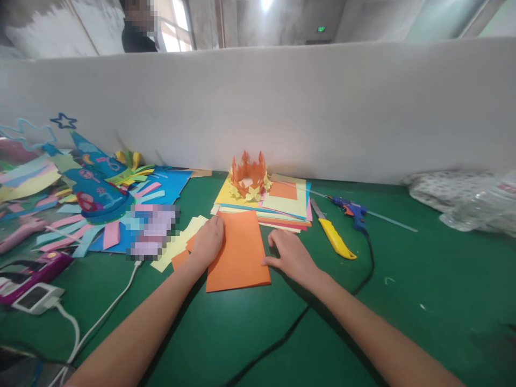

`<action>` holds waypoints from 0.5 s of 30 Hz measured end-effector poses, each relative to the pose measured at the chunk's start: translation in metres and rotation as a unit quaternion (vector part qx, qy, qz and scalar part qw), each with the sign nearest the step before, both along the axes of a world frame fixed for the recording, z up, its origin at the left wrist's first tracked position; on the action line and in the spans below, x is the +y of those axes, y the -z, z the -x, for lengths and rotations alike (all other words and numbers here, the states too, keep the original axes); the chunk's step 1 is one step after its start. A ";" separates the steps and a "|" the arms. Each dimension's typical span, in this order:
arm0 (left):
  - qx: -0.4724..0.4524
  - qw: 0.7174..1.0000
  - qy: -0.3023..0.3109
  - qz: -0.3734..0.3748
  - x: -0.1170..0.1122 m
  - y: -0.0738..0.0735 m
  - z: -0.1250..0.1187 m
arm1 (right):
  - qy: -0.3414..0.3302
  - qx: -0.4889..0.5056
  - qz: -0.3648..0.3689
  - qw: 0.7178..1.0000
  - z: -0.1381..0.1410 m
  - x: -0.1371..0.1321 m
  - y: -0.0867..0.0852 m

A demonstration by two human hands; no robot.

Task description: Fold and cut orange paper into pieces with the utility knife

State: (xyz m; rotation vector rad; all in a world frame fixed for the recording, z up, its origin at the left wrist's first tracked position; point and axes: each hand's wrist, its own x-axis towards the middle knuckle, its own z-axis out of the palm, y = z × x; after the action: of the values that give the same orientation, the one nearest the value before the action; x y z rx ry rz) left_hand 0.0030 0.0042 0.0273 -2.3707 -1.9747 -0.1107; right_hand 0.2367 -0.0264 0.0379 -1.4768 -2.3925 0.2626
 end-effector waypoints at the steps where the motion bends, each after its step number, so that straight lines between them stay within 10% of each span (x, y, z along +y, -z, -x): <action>1: -0.001 1.000 0.000 -0.001 0.000 0.001 0.000 | -0.003 0.004 0.018 1.000 -0.001 -0.007 -0.002; 11: -0.041 0.998 0.005 -0.050 -0.002 0.000 0.007 | -0.016 0.048 0.110 0.993 -0.020 -0.030 -0.009; 15: -0.064 0.992 -0.015 -0.107 -0.006 -0.009 0.014 | 0.114 0.046 -0.066 0.990 -0.055 -0.001 -0.008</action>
State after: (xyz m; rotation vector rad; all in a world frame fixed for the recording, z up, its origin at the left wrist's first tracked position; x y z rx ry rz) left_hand -0.0110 -0.0015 0.0360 -2.2481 -1.9399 -0.4595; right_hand 0.2920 -0.0271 0.0456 -1.6215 -2.1027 0.1137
